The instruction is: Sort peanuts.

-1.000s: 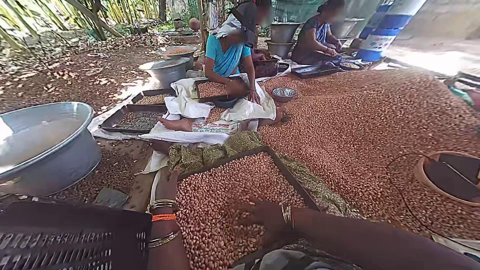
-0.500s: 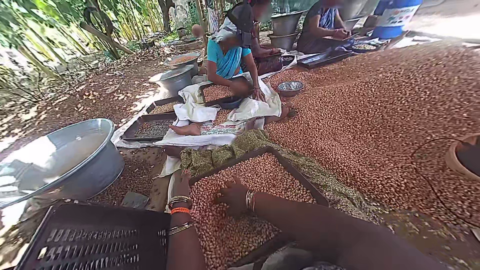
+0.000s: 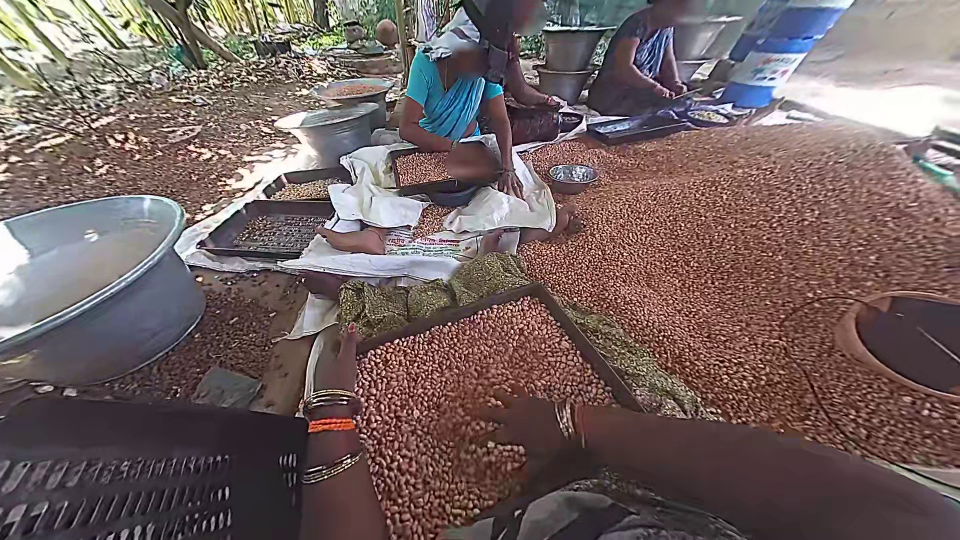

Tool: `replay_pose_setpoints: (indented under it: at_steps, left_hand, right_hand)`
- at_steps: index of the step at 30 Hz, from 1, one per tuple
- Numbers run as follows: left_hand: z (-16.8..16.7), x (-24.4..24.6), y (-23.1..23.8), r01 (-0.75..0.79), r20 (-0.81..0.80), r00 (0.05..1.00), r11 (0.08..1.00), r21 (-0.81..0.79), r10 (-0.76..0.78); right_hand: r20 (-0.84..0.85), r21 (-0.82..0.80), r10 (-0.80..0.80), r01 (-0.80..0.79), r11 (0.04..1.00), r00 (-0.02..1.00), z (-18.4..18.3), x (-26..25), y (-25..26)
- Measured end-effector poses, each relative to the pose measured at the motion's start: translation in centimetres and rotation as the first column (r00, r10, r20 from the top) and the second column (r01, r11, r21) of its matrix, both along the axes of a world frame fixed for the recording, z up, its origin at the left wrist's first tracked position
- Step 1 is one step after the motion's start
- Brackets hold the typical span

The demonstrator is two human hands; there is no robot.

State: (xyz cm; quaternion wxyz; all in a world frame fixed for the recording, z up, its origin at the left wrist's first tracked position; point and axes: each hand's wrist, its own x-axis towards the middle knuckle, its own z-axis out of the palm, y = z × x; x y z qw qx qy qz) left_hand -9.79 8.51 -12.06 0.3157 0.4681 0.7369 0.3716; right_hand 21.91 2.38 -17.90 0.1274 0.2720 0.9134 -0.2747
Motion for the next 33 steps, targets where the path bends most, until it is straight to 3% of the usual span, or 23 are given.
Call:
replay_pose_setpoints:
  at_steps: [3,5,9,14,20,24,27,30,33]
  left_hand:
    - [-0.4,-0.2,0.8,0.008,-0.036,0.999,0.997,-0.077,-0.011]
    - [-0.9,-0.4,1.2,-0.004,-0.025,1.000,0.995,-0.104,0.001]
    - [-1.3,-0.7,1.5,-0.025,-0.040,0.999,0.991,-0.130,0.020]
    - [-1.3,0.0,1.3,0.000,-0.126,0.992,0.993,-0.119,-0.015]
    - [-0.4,-0.1,-0.6,0.011,-0.002,1.000,0.999,0.044,-0.011]
    - [0.3,-0.2,-0.8,0.006,-0.023,1.000,0.997,0.075,-0.005]
    - [-0.2,-0.4,0.3,0.024,-0.032,0.999,1.000,0.002,-0.023]
    - [-1.1,-0.6,1.4,0.018,-0.030,0.999,0.997,-0.074,-0.020]
    - [-1.3,-1.0,1.7,0.001,-0.024,1.000,0.994,-0.109,-0.003]
  right_hand:
    - [-0.067,0.020,0.224,-0.223,0.975,0.972,-0.7,-5.5,0.6]
    - [-0.091,0.102,0.290,-0.280,0.954,0.953,-1.6,-9.0,1.8]
    - [-0.066,0.187,0.086,-0.072,0.980,0.994,-1.5,-11.6,4.6]
    - [0.009,0.201,-0.231,0.225,0.954,0.973,0.2,-4.2,7.5]
    - [0.098,0.183,-0.306,0.286,0.941,0.947,1.5,4.5,4.7]
    - [0.054,0.037,-0.213,0.211,0.977,0.976,1.0,3.1,0.7]
    - [-0.033,-0.018,0.058,-0.059,0.998,0.998,0.0,-1.5,-0.3]
    - [-0.097,0.076,0.297,-0.291,0.954,0.950,-0.9,-7.6,0.5]
    - [-0.076,0.152,0.249,-0.235,0.960,0.966,-1.5,-12.3,2.4]
